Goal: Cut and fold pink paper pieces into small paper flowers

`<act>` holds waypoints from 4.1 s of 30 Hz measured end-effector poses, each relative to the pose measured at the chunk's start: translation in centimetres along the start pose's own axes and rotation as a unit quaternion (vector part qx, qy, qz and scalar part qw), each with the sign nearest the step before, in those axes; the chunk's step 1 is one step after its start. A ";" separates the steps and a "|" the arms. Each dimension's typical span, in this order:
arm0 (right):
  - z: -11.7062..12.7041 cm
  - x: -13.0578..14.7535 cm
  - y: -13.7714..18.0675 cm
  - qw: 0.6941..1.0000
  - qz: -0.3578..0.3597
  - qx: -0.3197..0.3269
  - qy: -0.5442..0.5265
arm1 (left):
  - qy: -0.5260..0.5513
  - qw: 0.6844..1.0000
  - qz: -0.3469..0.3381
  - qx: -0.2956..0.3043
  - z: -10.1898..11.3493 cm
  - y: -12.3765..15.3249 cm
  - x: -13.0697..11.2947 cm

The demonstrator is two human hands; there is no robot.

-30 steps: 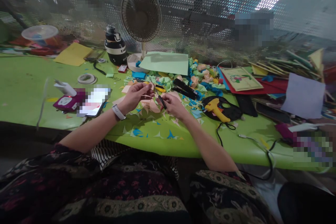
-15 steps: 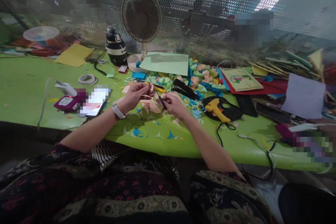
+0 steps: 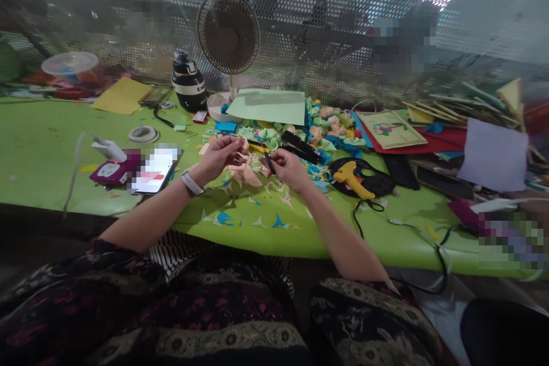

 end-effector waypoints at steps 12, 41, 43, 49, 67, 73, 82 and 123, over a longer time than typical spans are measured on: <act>9.1 -1.8 -2.4 0.901 0.020 -0.214 0.376 | 0.092 0.986 0.121 -0.062 -0.2 -0.1 1.1; 2.9 -1.2 -1.8 0.995 0.028 -0.070 0.069 | -0.034 0.999 0.002 0.020 -0.6 0.1 1.6; -0.7 -0.5 -1.1 0.999 0.045 0.009 -0.005 | -0.058 0.998 -0.016 0.032 -0.9 0.3 1.6; -2.1 0.0 -0.3 0.993 0.107 -0.026 -0.028 | -0.098 0.994 -0.010 0.052 -1.6 0.7 1.2; -0.1 -0.4 -0.8 0.994 0.104 -0.035 -0.029 | -0.485 0.859 -0.129 0.101 -0.2 -0.2 1.2; 0.5 -0.7 -1.1 0.993 0.106 -0.046 0.002 | -0.402 0.908 -0.096 0.074 -0.4 -0.1 0.4; -0.5 -0.3 -0.6 0.991 0.079 -0.043 -0.104 | -0.131 0.981 -0.070 -0.126 0.5 0.5 -0.4; 0.2 0.9 0.2 0.989 0.131 -0.071 0.017 | -0.049 0.995 0.050 0.075 -3.7 2.4 1.1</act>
Point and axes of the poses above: each hand's wrist, its own y-axis away from the middle knuckle, its own z-axis out of the back of the hand, x = y × z, the point moved 6 cm from there along -y, towards the middle knuckle, and after that the axes turned 1 degree about z, right-handed, at the moved point
